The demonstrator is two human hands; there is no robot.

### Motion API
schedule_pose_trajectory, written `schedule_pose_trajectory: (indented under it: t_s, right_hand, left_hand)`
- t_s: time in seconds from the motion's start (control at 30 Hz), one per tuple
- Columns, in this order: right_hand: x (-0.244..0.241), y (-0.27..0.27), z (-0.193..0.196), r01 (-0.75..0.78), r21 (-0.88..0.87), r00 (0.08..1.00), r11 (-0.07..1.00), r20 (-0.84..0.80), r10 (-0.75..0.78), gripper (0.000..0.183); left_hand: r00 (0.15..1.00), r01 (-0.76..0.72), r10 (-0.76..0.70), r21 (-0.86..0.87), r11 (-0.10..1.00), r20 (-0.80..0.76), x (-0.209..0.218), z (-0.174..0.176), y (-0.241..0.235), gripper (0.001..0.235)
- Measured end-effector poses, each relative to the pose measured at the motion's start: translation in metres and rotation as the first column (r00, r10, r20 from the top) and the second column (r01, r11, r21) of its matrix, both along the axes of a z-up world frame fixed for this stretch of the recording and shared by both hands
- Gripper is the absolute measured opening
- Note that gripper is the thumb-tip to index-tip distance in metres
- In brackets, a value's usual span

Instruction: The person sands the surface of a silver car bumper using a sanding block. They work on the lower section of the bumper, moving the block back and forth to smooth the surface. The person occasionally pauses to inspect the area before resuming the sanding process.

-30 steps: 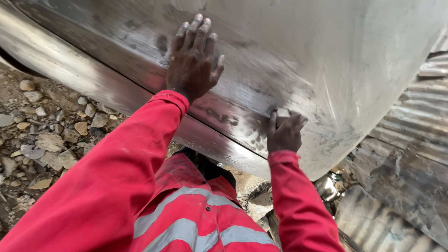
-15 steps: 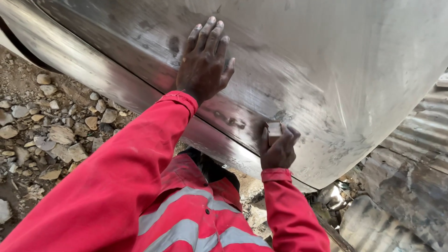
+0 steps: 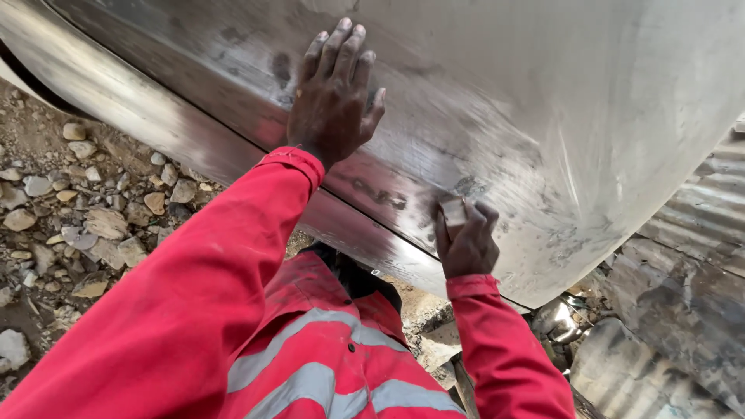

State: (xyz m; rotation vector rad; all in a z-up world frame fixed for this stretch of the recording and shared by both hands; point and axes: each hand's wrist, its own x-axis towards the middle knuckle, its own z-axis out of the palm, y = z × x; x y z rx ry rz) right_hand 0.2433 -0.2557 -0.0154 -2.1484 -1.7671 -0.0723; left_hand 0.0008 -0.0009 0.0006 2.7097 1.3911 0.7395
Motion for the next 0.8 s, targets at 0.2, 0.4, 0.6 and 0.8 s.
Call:
schedule_pose_trajectory:
  t_s: [0.2,0.4,0.6,0.8]
  right_hand:
    - [0.001,0.015,-0.018,0.029,0.009,0.998,1.0,-0.058,-0.028,0.051]
    - [0.003,0.017,-0.001,0.066,-0.012,0.924,0.998,-0.376,-0.066,0.05]
    - [-0.016,-0.024,0.035,0.441,-0.346,-0.239,0.828,-0.935,-0.264,0.029]
    - [-0.014,-0.066,0.059,0.055,-0.197,-0.81,0.979,-0.582,-0.072,0.049]
  left_hand:
    - [1.0,0.008,-0.008,-0.017,1.0,0.009,0.001,-0.001,0.004,0.046]
    - [1.0,0.009,-0.009,0.0,1.0,0.016,-0.001,0.002,0.003,0.048]
    - [1.0,0.004,-0.004,-0.013,1.0,0.011,0.001,0.001,0.001,0.047]
    - [0.999,0.018,-0.018,0.02,1.0,0.036,0.0,0.0,0.001,0.047]
